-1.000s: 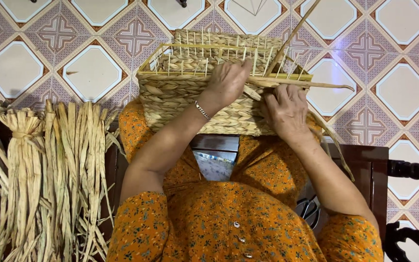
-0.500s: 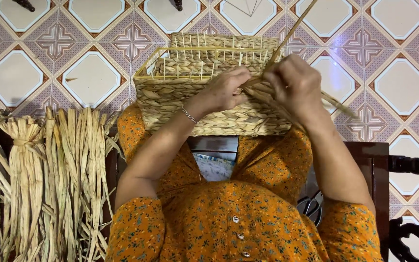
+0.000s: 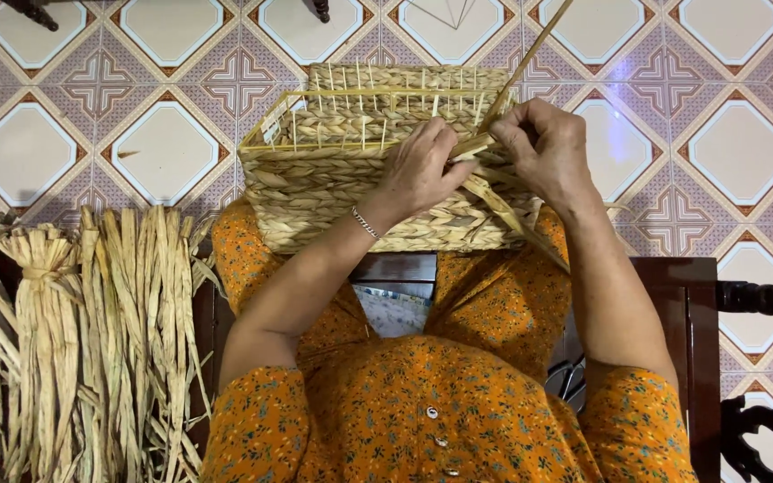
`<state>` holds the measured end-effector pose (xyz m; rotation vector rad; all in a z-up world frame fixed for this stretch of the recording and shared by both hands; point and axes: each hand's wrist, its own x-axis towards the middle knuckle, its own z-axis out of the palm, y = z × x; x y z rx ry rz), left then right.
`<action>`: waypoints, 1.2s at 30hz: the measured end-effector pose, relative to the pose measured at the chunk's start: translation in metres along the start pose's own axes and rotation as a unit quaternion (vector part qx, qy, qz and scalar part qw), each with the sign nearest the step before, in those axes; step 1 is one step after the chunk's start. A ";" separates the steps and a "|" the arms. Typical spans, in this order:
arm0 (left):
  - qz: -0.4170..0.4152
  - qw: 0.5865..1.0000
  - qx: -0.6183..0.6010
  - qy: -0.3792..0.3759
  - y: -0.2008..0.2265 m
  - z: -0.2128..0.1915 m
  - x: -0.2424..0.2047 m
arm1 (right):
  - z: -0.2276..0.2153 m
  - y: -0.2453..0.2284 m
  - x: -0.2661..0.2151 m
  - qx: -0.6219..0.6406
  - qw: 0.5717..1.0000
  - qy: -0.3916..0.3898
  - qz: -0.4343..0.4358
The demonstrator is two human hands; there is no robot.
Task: The person weaves a basket by hand, threading dried plant stalks through a wooden frame and pulling them tight. Finally, they use shears to trim the excess ends of the stalks from the basket's edges.
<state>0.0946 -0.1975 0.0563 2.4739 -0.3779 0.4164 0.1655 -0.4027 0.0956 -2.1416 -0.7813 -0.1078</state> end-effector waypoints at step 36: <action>-0.109 0.975 -0.016 -0.195 -0.007 0.016 0.041 | 0.003 -0.007 -0.068 -0.316 0.935 -0.019 -0.162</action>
